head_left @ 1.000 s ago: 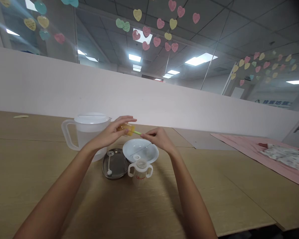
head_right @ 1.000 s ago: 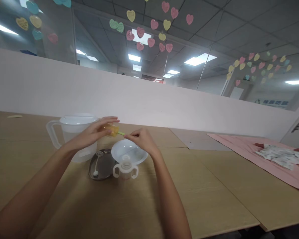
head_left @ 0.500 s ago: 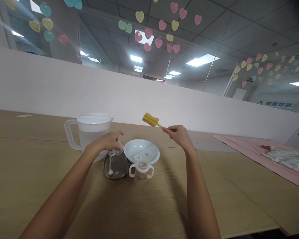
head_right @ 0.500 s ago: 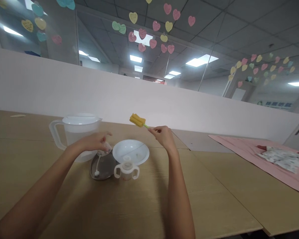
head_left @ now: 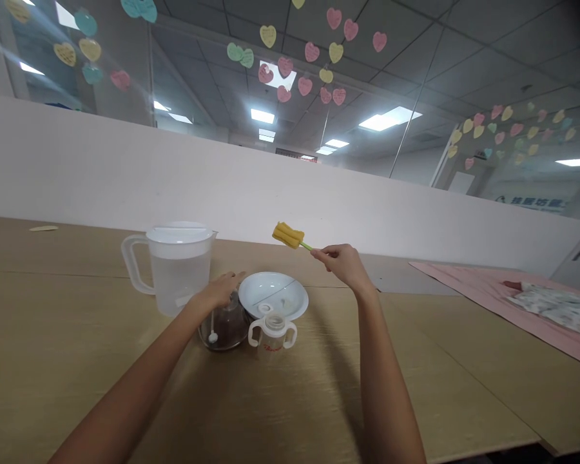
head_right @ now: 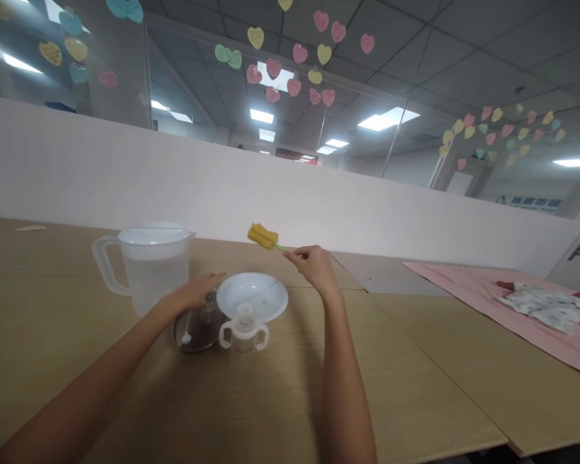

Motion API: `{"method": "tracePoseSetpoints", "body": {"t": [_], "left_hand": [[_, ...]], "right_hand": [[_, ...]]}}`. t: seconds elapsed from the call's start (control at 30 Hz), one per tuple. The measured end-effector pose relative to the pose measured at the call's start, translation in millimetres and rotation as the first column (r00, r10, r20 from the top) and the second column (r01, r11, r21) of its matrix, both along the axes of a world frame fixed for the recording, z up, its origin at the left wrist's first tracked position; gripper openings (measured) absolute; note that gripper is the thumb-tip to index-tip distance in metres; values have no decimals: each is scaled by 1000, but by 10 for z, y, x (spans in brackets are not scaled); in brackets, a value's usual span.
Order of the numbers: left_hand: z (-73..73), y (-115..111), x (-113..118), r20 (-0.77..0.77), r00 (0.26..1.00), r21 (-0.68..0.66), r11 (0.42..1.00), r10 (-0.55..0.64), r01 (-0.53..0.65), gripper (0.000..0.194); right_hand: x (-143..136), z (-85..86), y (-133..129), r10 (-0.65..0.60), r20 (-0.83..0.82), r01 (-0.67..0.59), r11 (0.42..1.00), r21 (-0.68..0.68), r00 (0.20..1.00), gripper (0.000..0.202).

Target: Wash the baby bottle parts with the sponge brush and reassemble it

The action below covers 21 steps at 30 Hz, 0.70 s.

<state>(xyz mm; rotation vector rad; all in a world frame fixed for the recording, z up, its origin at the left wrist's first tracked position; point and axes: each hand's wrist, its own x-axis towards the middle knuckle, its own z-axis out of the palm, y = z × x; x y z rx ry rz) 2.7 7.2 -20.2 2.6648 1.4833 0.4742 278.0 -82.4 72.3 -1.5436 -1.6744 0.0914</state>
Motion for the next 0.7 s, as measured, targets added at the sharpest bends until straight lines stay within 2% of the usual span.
{"method": "tracePoseSetpoints", "body": {"t": [0.07,0.17,0.27,0.47,0.57,0.7], "left_hand": [[68,-31,31,-27,998,5,999,-51,51,73],[161,-88,149,-15,982,29,981,-190,191,53],[139,-121,353,90,952,25,957,-292,291,40],[-135,-95,747,144,907,-56,912,-396,407,34],[-204,-87,798,163,892,-99,893,-421,439,32],[-216,-80,762,185,917,-124,918,-353,378,29]], "right_hand": [[19,-7,4,2,11,-2,999,-37,1000,44],[61,-35,25,54,22,-49,979,-199,998,35],[99,-68,62,95,51,-72,934,-350,994,33],[129,-93,119,72,79,-40,934,-355,994,30],[144,-97,129,85,79,-53,937,-346,993,28],[164,-96,131,83,87,-48,937,-346,993,28]]}}
